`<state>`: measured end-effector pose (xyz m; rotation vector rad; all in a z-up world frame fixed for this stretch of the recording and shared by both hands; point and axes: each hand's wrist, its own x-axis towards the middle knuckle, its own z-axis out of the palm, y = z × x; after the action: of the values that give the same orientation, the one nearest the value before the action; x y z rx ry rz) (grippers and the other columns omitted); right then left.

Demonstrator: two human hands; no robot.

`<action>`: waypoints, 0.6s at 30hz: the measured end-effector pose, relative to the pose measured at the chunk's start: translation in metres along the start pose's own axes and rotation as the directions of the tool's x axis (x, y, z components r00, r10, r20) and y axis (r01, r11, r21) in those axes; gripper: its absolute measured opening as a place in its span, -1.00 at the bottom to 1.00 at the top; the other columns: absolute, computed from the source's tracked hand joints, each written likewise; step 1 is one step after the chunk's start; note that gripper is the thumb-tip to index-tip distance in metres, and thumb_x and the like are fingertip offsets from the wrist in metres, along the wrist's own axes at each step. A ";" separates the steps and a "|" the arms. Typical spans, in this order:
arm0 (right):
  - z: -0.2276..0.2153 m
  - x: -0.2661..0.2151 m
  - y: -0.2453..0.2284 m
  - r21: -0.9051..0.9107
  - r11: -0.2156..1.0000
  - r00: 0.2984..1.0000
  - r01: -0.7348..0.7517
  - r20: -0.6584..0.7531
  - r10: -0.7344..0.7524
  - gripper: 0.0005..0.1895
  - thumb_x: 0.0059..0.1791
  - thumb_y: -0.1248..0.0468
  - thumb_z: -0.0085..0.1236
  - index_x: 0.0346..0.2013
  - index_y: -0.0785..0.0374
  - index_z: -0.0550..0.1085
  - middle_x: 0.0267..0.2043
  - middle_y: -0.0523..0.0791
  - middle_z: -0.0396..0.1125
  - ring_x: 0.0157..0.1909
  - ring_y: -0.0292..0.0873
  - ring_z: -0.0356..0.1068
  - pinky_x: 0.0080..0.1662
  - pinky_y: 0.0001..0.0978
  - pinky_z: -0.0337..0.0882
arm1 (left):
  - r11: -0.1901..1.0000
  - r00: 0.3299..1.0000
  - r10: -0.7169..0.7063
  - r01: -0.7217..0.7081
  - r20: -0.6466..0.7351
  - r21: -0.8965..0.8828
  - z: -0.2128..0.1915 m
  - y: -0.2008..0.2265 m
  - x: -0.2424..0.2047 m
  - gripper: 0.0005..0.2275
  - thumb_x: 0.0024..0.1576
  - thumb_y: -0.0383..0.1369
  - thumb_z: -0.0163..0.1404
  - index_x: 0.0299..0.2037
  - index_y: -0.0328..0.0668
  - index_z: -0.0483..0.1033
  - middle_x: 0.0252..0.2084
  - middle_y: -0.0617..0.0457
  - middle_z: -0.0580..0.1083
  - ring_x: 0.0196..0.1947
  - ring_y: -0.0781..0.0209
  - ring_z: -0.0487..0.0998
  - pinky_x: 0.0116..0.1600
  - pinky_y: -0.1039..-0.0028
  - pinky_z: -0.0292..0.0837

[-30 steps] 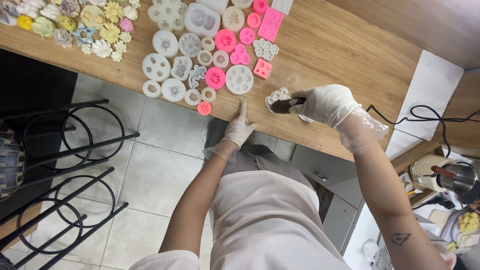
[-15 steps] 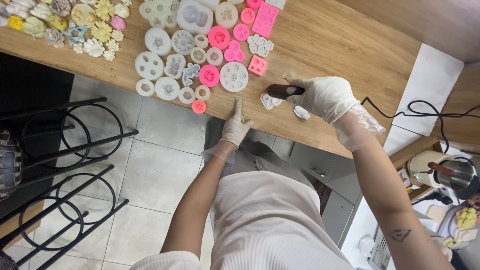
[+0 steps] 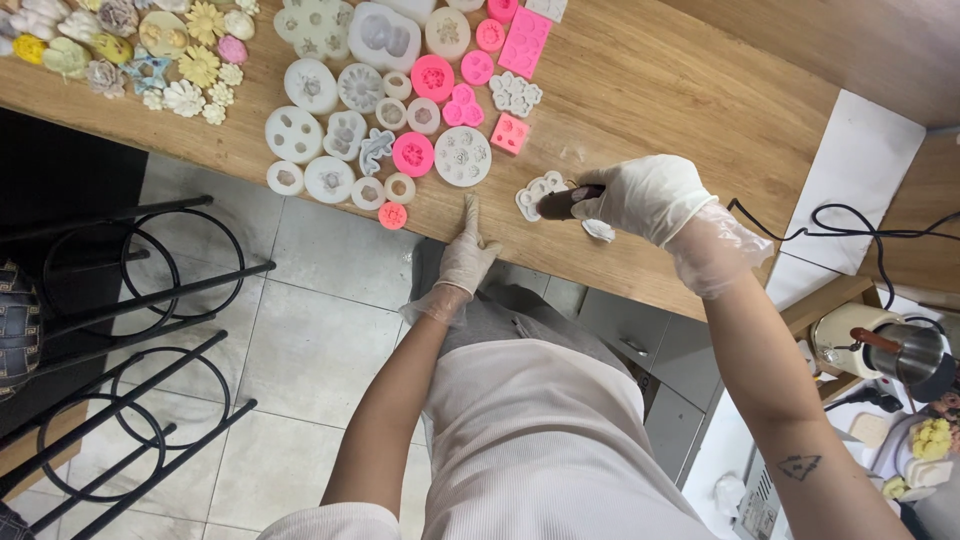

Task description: Finishing and cleaning molded wax shapes using a heat gun and a cloth to smooth surfaces.

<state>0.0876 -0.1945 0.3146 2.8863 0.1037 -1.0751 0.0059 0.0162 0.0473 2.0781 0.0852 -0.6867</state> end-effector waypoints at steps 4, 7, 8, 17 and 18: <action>0.002 0.003 0.007 0.004 1.000 0.997 -0.011 -0.078 0.011 -0.47 -0.06 -0.27 0.12 0.16 -0.29 0.52 -0.25 -0.15 0.54 -0.22 -0.02 0.52 -0.17 -0.19 0.48 | 1.000 1.000 -0.013 0.013 -0.003 0.016 0.002 0.000 0.001 0.00 0.04 -0.29 0.21 0.55 0.12 -0.37 -0.45 -0.04 0.51 -0.40 -0.10 0.63 -0.13 0.16 0.56; -0.002 -0.001 0.007 -0.024 1.000 0.996 -0.016 -0.087 0.014 -0.43 -0.06 -0.30 0.12 0.19 -0.28 0.50 -0.25 -0.13 0.54 -0.20 -0.01 0.52 -0.17 -0.17 0.48 | 1.000 1.000 -0.005 0.005 -0.021 0.018 0.004 -0.004 0.003 -0.01 0.04 -0.30 0.20 0.55 0.13 -0.36 -0.46 -0.03 0.51 -0.41 -0.11 0.63 -0.15 0.15 0.55; -0.004 -0.004 0.006 0.012 1.000 0.998 -0.018 -0.054 0.019 -0.43 -0.08 -0.31 0.13 0.16 -0.28 0.52 -0.22 -0.15 0.55 -0.19 -0.03 0.53 -0.14 -0.18 0.50 | 1.000 1.000 -0.009 0.010 -0.027 0.025 0.006 -0.005 0.003 -0.01 0.05 -0.30 0.20 0.56 0.13 -0.36 -0.47 -0.03 0.52 -0.41 -0.12 0.62 -0.15 0.14 0.55; 0.006 0.001 0.009 -0.007 1.000 0.993 -0.019 -0.120 0.018 -0.39 -0.03 -0.34 0.06 0.20 -0.21 0.49 -0.26 -0.08 0.53 -0.20 0.04 0.51 -0.18 -0.13 0.47 | 1.000 0.999 -0.005 0.006 -0.046 0.007 0.006 -0.005 0.003 0.00 0.02 -0.31 0.23 0.55 0.12 -0.33 -0.51 0.03 0.49 -0.45 -0.07 0.60 -0.18 0.17 0.53; 0.006 -0.003 0.010 -0.003 1.000 0.992 -0.022 -0.121 0.021 -0.39 -0.03 -0.34 0.06 0.20 -0.21 0.49 -0.26 -0.08 0.53 -0.20 0.04 0.51 -0.18 -0.13 0.47 | 1.000 0.999 -0.003 0.003 -0.043 0.011 0.007 -0.006 0.002 0.00 0.02 -0.31 0.23 0.55 0.12 -0.33 -0.51 0.03 0.49 -0.45 -0.07 0.60 -0.18 0.17 0.53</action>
<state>0.0826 -0.2050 0.3125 2.9402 0.0797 -0.8952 0.0032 0.0136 0.0387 2.1039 0.1092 -0.6456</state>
